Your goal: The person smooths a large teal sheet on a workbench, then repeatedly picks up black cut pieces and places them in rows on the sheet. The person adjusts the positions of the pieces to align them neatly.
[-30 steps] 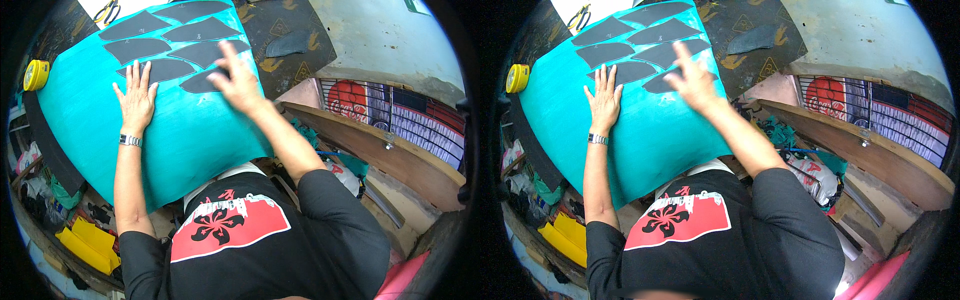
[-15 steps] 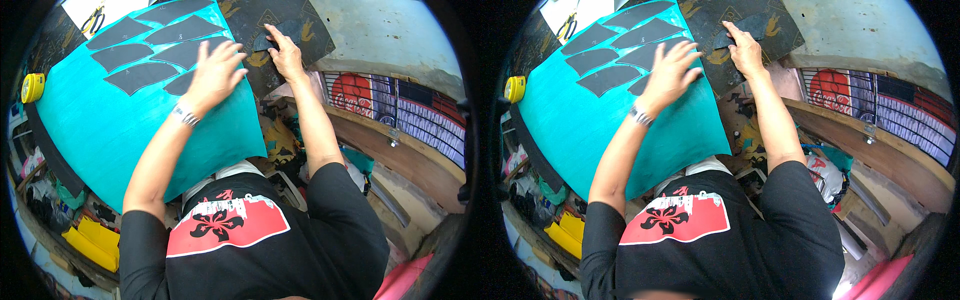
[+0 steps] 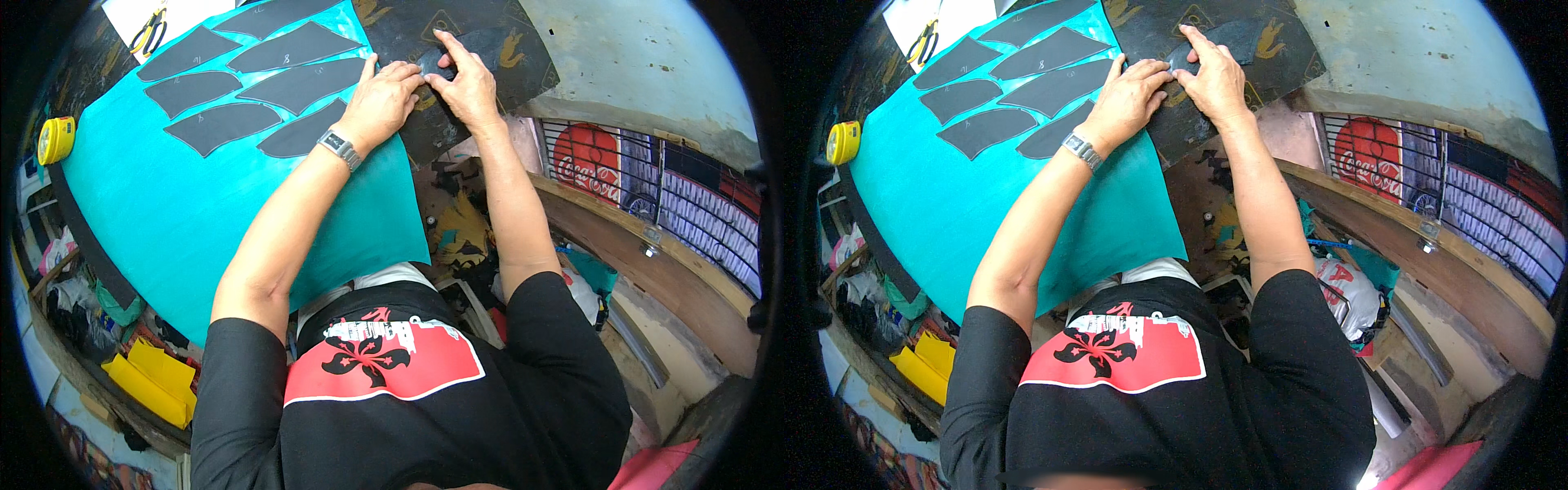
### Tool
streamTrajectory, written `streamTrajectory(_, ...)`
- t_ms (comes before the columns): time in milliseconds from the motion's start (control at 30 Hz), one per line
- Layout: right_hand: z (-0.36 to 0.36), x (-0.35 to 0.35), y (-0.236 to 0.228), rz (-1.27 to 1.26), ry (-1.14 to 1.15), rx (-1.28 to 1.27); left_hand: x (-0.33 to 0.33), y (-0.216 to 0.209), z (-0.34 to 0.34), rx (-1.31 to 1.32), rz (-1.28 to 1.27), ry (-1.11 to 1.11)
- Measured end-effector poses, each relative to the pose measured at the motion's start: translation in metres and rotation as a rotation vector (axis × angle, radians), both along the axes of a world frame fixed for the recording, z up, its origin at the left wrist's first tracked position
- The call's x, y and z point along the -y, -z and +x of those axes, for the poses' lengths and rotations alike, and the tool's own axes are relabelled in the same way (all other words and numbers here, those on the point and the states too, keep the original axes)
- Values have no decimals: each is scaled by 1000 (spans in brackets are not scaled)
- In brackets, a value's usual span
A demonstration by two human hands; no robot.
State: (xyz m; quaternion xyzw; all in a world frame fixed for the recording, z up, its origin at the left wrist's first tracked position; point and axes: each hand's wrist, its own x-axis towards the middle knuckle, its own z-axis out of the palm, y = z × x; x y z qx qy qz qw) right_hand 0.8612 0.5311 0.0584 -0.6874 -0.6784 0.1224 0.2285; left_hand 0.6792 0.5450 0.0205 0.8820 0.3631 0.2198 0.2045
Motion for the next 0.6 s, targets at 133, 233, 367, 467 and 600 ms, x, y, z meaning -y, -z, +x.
streamTrajectory(133,-9,2,-1,51,-19,45,0,0,0,-5,-17,-2)
streamTrajectory(233,-6,0,4,96,13,-25,-1,-3,1,-65,54,-11)
streamTrajectory(367,18,-8,10,135,133,-376,-6,-11,6,-57,82,-18)
streamTrajectory(467,58,-19,3,261,227,-523,-15,-15,18,-103,141,-35)
streamTrajectory(600,125,-32,-28,694,461,-713,-25,-14,39,-127,152,-90)
